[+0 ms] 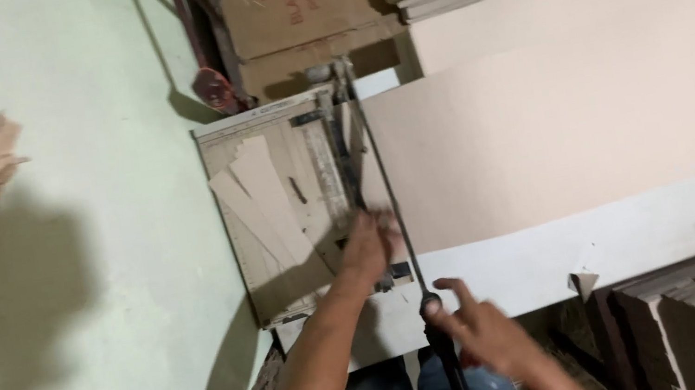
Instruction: The person uses a manual paper cutter to trim large sheets of white paper. They align the paper against the machine's guide, pull down the lever to slice the sheet, and then remove the cut pieces. The process is repeated for multiple sheets in a workshop setting.
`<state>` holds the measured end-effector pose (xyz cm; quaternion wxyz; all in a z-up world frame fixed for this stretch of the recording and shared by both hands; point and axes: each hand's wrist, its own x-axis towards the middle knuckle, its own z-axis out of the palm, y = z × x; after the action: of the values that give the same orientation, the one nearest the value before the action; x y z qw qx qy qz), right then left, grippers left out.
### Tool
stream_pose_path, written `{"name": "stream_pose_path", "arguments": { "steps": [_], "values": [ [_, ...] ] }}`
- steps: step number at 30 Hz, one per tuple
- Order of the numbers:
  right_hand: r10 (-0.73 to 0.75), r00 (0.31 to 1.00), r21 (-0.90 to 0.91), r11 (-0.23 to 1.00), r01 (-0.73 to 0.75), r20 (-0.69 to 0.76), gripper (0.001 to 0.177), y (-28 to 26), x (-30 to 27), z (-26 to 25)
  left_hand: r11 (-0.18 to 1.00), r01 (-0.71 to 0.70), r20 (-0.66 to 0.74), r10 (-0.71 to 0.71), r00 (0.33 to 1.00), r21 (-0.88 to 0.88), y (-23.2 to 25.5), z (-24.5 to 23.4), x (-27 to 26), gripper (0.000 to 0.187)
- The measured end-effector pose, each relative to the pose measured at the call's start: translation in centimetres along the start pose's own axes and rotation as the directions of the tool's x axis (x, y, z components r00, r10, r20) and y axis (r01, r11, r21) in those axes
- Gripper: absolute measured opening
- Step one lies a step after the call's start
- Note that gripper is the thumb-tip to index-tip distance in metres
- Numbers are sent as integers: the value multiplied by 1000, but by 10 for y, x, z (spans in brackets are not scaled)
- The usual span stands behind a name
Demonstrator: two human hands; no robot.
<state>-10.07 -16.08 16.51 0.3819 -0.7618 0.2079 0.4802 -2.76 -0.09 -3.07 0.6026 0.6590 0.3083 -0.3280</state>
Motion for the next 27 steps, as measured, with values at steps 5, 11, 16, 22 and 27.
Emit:
{"name": "stream_pose_path", "arguments": {
  "steps": [5, 11, 16, 22, 27],
  "values": [
    [-214, 961, 130, 963, 238, -176, 53, 38, 119, -10, 749, -643, 609, 436, 662, 163, -114, -5, 20, 22],
    [-662, 717, -129, 748, 651, -216, 46, 110, 281, 63, -415, -661, 741, 49, 670, 626, -70, -59, -38, 20],
    [-519, 838, 232, 805, 546, -171, 49, 74, 242, 77, -483, -520, 633, 98, 768, 705, -69, -119, -21, 10],
    [-206, 970, 629, 739, 241, -129, 38, 64, 158, 24, -514, -446, 558, 79, 826, 733, -19, -142, -46, 31],
    [339, 802, 824, 478, 304, -492, 53, 162, 192, 6, -274, -461, 509, 137, 850, 844, 11, -133, -67, 47]
  ]
}}
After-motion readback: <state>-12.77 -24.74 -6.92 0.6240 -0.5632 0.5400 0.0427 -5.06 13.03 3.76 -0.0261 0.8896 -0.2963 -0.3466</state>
